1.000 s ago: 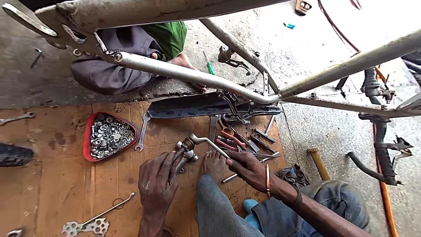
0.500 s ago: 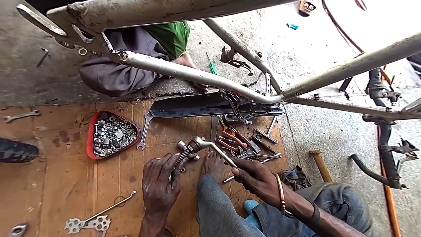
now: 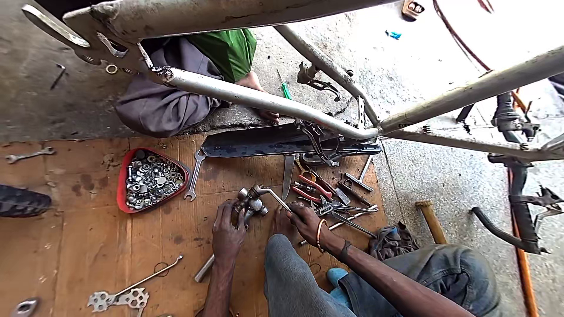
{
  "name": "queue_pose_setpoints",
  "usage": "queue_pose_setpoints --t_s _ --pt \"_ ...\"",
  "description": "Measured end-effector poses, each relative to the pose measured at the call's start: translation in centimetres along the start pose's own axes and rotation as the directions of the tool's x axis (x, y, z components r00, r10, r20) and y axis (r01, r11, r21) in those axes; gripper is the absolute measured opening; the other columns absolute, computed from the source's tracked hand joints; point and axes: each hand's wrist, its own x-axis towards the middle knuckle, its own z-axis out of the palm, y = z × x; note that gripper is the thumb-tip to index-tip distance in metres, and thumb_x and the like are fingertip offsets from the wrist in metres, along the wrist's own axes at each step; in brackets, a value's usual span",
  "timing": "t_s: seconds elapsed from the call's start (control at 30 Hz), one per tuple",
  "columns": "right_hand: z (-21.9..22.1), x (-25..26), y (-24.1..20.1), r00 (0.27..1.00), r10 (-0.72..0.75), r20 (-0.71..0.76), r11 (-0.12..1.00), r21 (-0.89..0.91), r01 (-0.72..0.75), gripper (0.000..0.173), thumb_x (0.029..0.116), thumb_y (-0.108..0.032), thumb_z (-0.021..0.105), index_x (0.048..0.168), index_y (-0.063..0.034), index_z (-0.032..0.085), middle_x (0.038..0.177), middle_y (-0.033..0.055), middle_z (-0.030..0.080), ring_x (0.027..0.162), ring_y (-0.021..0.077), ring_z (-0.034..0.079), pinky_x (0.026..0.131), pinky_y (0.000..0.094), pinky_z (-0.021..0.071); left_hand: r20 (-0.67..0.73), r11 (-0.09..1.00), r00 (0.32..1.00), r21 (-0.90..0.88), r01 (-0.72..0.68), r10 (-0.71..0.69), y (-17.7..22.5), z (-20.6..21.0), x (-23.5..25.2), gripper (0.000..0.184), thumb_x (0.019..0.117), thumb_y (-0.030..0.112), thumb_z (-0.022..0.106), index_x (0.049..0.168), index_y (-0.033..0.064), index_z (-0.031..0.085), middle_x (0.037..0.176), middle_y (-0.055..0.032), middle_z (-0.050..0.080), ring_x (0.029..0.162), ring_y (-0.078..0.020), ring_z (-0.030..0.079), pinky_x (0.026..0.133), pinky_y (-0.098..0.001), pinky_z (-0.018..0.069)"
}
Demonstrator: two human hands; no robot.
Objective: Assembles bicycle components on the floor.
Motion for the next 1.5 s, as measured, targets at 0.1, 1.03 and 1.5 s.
queue_pose_setpoints --t_s 0.1,1.03,1.5 --pt "-0.1 0.2 -0.1 1.000 0.005 -0.007 1.000 -0.023 -0.005 0.032 0.1088 -0.030 0.046 0.112 -0.0082 0.069 0.087 0.0065 0.064 0.081 0.0179 0.062 0.080 0.0396 0.0519 0.011 0.998 0.999 -0.032 0.046 -0.046 0.0 -0.2 0.0 0.045 0.0898 0.019 0.076 0.130 0.0034 0.065 0.127 -0.0137 0.066 0.113 -0.0253 0.067 0.100 -0.0455 0.0554" --pt "-0.4 0.9 0.0 0.999 0.028 0.028 0.997 -0.072 -0.026 0.033 0.1091 -0.028 0.046 0.122 -0.0049 0.066 0.104 0.0140 0.068 0.102 0.0270 0.065 0.096 0.0477 0.0498 -0.151 0.896 0.892 -0.203 0.394 -0.427 4.1 -0.1 -0.5 0.047 0.0961 0.018 0.071 0.135 -0.0026 0.054 0.127 -0.0184 0.063 0.097 -0.0232 0.068 0.080 -0.0391 0.0588" --pt "-1.0 2.0 -0.1 0.967 0.064 0.245 0.920 0.362 -0.153 0.035 0.1099 -0.031 0.042 0.108 -0.0047 0.064 0.072 0.0030 0.057 0.052 0.0103 0.050 0.049 0.0261 0.0430 -0.135 0.773 0.967 -0.628 0.085 -0.216 2.7 -2.1 3.7 0.029 0.0910 0.004 0.071 0.118 -0.0048 0.065 0.103 -0.0087 0.074 0.087 -0.0138 0.073 0.078 -0.0267 0.0623"
